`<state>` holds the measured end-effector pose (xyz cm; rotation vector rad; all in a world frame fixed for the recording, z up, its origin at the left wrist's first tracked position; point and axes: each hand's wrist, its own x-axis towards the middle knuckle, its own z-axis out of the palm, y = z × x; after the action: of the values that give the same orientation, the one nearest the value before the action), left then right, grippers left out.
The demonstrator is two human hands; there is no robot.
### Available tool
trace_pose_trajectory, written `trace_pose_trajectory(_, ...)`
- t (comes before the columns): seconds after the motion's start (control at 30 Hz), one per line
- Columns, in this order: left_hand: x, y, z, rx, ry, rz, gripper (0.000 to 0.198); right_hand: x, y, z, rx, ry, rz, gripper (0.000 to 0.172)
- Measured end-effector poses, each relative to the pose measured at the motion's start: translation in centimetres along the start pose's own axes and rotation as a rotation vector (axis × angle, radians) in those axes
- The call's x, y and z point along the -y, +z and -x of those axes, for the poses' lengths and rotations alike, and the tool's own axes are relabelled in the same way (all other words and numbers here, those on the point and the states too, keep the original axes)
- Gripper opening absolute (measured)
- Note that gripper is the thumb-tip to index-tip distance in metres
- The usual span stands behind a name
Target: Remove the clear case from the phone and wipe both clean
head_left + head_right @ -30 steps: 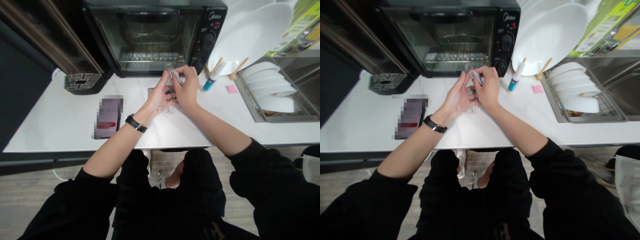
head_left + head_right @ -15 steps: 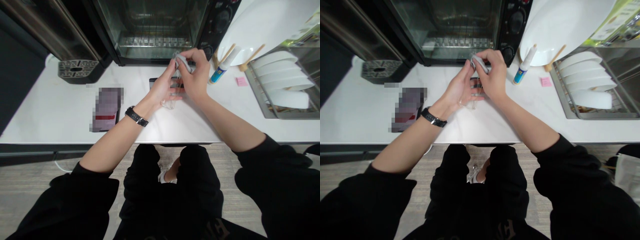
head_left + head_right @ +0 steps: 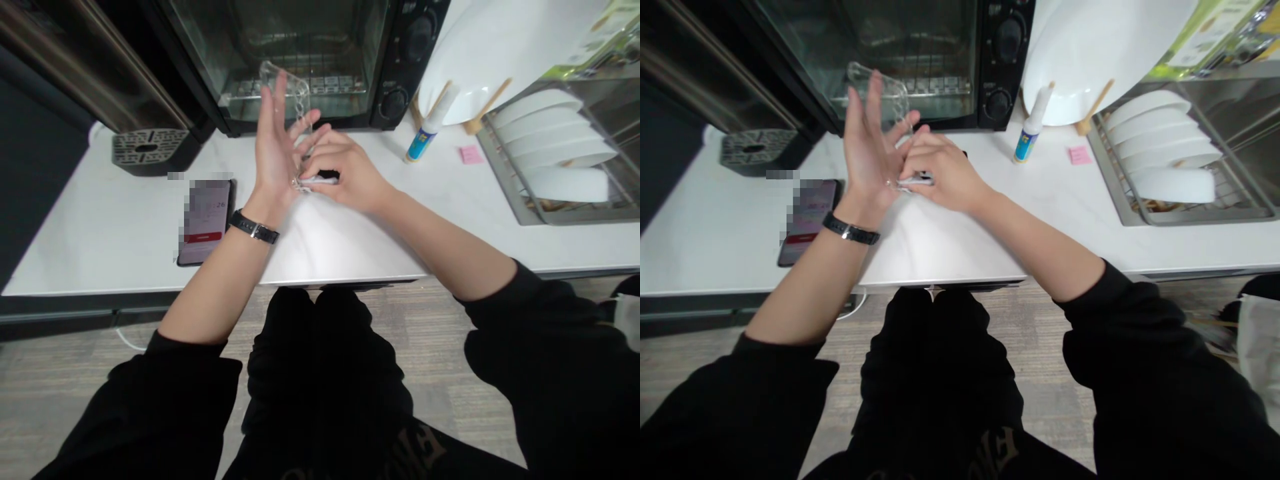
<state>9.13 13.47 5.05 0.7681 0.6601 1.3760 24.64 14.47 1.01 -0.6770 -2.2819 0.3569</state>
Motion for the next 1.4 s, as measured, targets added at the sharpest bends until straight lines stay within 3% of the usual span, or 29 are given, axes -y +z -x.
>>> trace_pose_trajectory(0.13, -0.1, -0.3, 0.0, 0.023, 0.008, 0.031, 0.068, -0.1, 0.0, 0.3, -0.013, 0.042, 0.181, 0.016)
trace_pose_trajectory(0.33, 1.2, 0.9, 0.9, -0.01, -0.184, 0.01, 0.071, -0.7, -0.7, 0.3, -0.194, 0.135, 0.31, 0.012)
trace_pose_trajectory(0.43, 1.1, 1.4, 1.6, 0.014, -0.292, 0.013, 0.07, -1.3, -1.8, 0.5, -0.21, 0.075, 0.351, 0.009)
trace_pose_trajectory(0.6, 0.5, 1.2, 3.5, 0.108, -0.479, 0.02, 0.063, -1.2, -2.8, 1.8, -0.357, -0.09, 0.344, 0.009)
trace_pose_trajectory(0.8, 0.5, 0.6, 5.5, 0.105, -0.509, 0.092, 0.06, 0.8, -2.2, 2.7, -0.45, 0.069, 0.182, 0.005)
trace_pose_trajectory(1.0, 0.9, 0.5, 6.6, 0.144, -0.541, 0.086, 0.052, 1.8, -2.3, 2.8, -0.489, 0.008, 0.205, 0.006)
trace_pose_trajectory(1.13, 1.8, 0.0, 6.9, 0.217, -0.601, 0.047, 0.052, 1.9, -2.6, 2.9, -0.485, -0.035, 0.239, 0.009)
trace_pose_trajectory(1.23, 2.0, -0.2, 6.8, 0.205, -0.631, 0.074, 0.053, 2.0, -2.3, 2.9, -0.449, -0.075, 0.222, 0.01)
trace_pose_trajectory(1.4, 0.8, -0.2, 5.8, 0.131, -0.574, 0.165, 0.055, 2.9, -0.9, 3.2, -0.256, -0.282, -0.015, 0.017)
